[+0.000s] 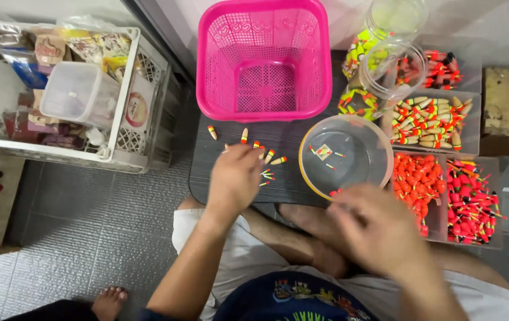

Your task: Assembling small fishing floats by attaching red tips to yellow and white bodies.

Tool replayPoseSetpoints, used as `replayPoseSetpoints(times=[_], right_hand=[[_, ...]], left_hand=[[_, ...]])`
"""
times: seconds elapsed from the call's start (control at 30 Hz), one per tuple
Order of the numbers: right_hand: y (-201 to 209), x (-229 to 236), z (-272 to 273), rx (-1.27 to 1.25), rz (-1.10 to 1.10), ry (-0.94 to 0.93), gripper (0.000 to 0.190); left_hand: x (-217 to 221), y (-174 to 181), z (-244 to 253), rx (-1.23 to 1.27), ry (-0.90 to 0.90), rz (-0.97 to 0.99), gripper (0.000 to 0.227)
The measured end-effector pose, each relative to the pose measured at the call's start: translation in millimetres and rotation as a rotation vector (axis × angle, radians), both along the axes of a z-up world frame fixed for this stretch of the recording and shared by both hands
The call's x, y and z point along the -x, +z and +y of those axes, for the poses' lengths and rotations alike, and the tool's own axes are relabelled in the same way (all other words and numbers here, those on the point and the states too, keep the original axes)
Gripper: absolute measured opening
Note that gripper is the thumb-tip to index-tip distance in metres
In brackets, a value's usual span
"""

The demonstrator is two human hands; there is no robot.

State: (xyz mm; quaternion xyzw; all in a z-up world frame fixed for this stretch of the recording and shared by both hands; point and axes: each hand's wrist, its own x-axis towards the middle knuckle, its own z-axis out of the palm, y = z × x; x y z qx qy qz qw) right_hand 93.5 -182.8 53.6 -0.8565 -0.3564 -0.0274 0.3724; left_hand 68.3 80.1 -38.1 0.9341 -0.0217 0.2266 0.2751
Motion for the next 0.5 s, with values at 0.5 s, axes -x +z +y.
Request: replayPoseSetpoints(times=[0.5], right_hand=[[-88,29,64,0.156,-0.049,0.174,0.015]], left_hand=[[11,52,-3,0.444,0.291,0.333,0.01]])
